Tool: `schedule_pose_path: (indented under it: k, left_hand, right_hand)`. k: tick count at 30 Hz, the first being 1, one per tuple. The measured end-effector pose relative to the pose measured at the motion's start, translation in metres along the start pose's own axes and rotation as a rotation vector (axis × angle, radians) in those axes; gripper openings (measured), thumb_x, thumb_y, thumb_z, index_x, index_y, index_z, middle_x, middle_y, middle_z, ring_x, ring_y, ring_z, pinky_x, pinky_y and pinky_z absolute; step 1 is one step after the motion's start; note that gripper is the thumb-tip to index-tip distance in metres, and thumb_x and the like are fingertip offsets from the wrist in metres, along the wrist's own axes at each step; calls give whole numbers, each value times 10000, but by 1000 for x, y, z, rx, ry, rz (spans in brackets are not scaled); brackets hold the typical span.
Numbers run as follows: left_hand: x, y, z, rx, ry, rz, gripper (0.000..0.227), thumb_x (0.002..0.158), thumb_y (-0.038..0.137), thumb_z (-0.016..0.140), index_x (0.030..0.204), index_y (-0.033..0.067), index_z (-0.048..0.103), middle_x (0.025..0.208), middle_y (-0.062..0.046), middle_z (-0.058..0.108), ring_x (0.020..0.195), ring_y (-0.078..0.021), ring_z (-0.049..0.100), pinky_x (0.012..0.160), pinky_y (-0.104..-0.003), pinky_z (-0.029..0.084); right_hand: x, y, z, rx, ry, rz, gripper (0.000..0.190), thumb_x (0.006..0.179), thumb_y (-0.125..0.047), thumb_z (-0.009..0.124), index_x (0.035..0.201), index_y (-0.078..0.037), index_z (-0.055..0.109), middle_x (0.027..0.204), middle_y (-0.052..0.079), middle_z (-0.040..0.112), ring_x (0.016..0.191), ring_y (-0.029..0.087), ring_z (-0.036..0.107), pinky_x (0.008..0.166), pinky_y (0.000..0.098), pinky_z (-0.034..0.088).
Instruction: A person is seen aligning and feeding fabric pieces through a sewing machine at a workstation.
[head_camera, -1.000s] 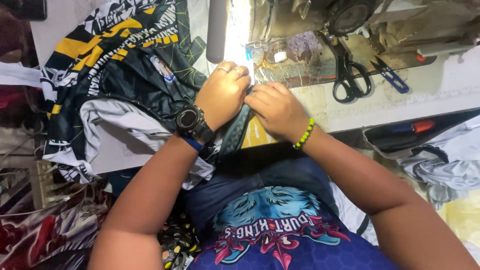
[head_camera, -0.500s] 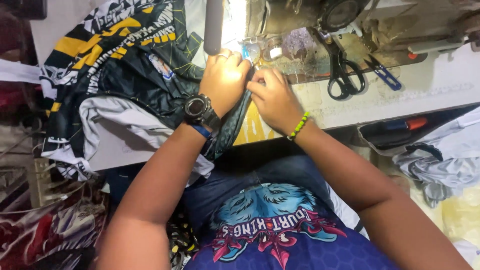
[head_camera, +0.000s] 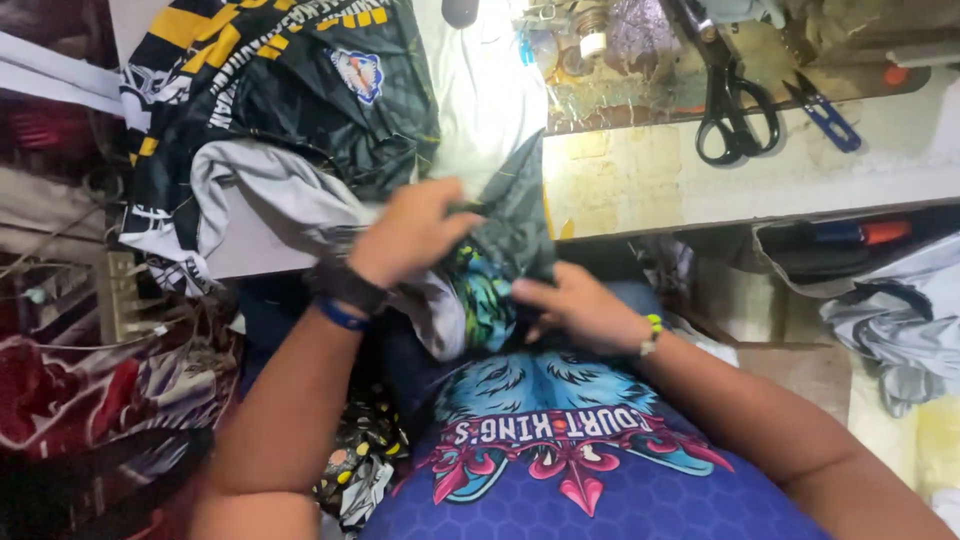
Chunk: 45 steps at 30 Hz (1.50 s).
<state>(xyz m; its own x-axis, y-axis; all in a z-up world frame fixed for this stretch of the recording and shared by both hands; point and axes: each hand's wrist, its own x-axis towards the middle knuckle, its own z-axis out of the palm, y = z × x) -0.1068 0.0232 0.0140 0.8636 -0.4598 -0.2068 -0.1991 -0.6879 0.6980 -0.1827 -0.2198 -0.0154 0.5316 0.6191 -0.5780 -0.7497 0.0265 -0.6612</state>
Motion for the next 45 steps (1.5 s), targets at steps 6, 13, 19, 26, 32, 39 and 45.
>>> schedule_pose_path:
  k: [6,13,19,26,32,39,45]
  left_hand:
    - [-42,49,-2,33,230,69,210,866,114,771,939,-5,615,836,-263,611,900,-522,647,823,-550,525]
    - [-40,44,24,12,367,82,216,930,184,750,939,112,546,819,-112,581,862,-399,649,801,-465,526]
    - [-46,82,52,93,478,326,138,921,150,735,918,157,597,869,-21,541,848,-271,634,793,-364,553]
    - [-57,87,66,143,678,482,66,986,153,712,960,92,721,842,-23,584,754,-184,646,733,-272,578]
    - [-67,88,54,168,737,576,64,974,110,710,976,67,757,895,-56,639,816,-209,671,770,-317,602]
    - [-69,88,44,235,726,612,88,980,91,704,1004,28,762,886,-101,630,826,-250,663,761,-347,626]
    - [-75,92,36,242,710,681,105,987,73,691,1029,6,760,892,-129,651,838,-263,680,795,-360,634]
  right_hand:
    - [-30,-36,-2,-418,206,-243,172,858,-184,820,942,-41,773,818,134,763,706,235,738,621,375,618]
    - [-35,-39,-17,-444,320,-408,189,967,-193,734,875,-28,732,696,102,667,592,184,648,558,320,557]
    - [-46,-51,-16,-650,217,-445,115,962,-123,704,944,-33,773,831,107,723,809,195,692,712,374,608]
    - [-59,-50,-10,-676,124,-365,141,939,-58,667,929,-2,797,781,137,745,741,217,738,700,384,625]
    - [-48,-41,10,-358,90,-309,246,926,48,644,1151,78,738,889,226,749,821,259,764,749,436,660]
    - [-58,-51,18,-504,93,-499,793,942,134,526,1631,-10,160,1049,251,732,940,261,736,901,456,625]
    - [-73,-63,32,-606,90,-519,809,916,153,479,1632,-21,144,1129,303,729,995,321,752,931,504,610]
